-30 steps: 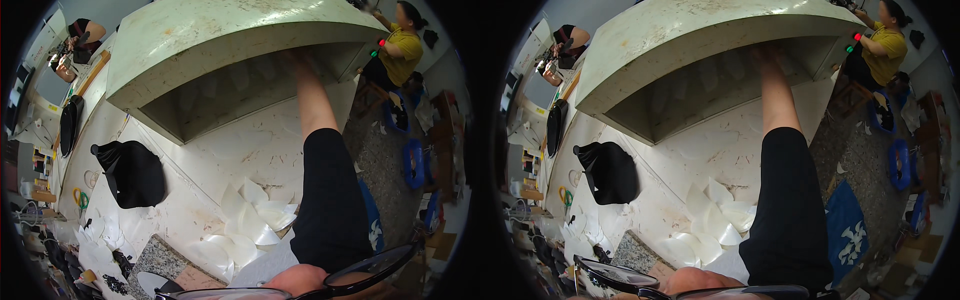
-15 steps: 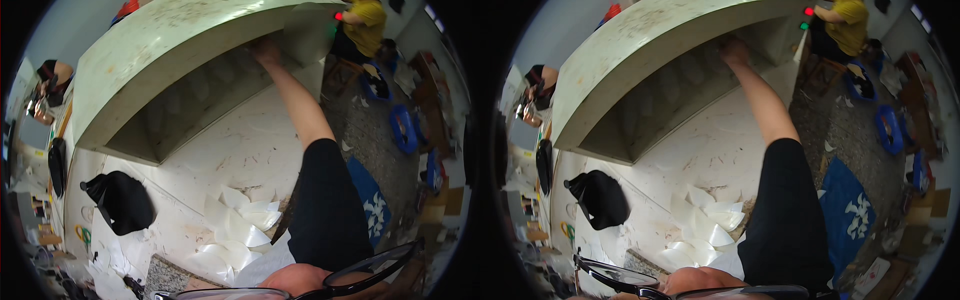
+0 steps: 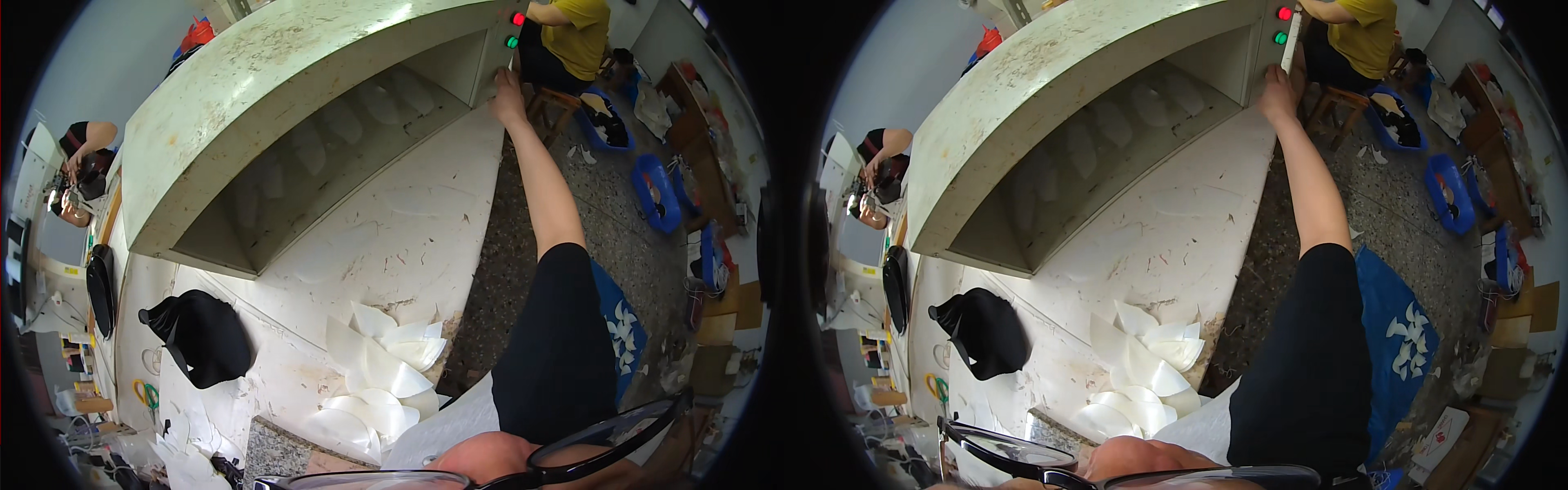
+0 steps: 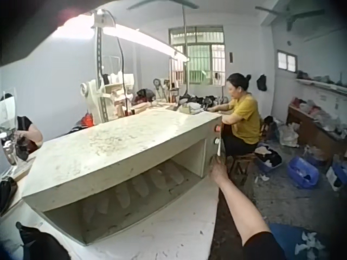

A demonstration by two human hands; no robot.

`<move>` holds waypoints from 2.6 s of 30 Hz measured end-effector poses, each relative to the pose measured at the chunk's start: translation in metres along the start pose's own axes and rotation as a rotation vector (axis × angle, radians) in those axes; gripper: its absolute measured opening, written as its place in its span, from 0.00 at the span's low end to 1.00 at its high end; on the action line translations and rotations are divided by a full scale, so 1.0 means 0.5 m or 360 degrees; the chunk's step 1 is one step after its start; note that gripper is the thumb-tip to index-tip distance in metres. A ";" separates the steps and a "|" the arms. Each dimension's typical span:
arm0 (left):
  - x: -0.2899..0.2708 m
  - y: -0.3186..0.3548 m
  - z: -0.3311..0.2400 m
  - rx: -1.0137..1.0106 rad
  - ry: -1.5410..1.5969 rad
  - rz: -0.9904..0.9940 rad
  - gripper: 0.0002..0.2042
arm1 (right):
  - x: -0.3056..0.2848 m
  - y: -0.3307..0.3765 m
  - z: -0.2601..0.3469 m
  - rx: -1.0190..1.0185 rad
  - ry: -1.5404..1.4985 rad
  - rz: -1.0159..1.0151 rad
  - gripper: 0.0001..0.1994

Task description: The person retrieves heated reinforcement pads from an oven, adheres them onto shoe upper components by hand, and presses a black fabric lining into the interior of the shoe piece.

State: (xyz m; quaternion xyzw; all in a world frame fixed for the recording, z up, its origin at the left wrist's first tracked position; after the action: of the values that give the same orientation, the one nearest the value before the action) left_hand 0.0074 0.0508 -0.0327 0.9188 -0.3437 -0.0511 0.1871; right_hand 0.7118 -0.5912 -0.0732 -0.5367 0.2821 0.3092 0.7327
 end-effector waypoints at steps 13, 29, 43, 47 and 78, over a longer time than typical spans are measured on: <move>0.010 -0.005 -0.053 0.0220 -0.0303 -0.0177 0.11 | 0.163 0.041 0.348 -0.0387 -0.0119 0.0706 0.16; -0.011 -0.002 -0.012 0.0068 -0.0230 -0.0320 0.12 | 0.322 -0.066 0.436 -0.0440 -0.0178 0.0078 0.20; 0.216 0.006 -0.051 0.0532 -0.0058 0.0088 0.09 | -0.133 0.219 0.508 -0.0121 -0.2344 0.1109 0.06; 0.411 0.000 -0.059 0.0555 0.0009 0.0349 0.15 | -0.349 0.456 0.629 -0.0084 -0.2930 0.1990 0.05; 0.074 0.162 0.004 0.1274 -0.2249 0.0279 0.15 | -0.604 1.011 0.902 0.0639 -0.2643 0.3316 0.16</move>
State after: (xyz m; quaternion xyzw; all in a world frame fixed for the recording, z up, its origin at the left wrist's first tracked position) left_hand -0.0149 -0.0301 -0.0027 0.6367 -0.4433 -0.4770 -0.4130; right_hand 0.1705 -0.0857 -0.0381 0.3860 0.0718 0.9025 0.1769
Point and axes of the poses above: each hand's wrist, its own y-axis away from the middle knuckle, its own x-axis out of the palm, z = x × y, the point moved 9 cm from there along -y, towards the middle knuckle, and after that the axes turned 1 degree about y, right-handed, at the moved point
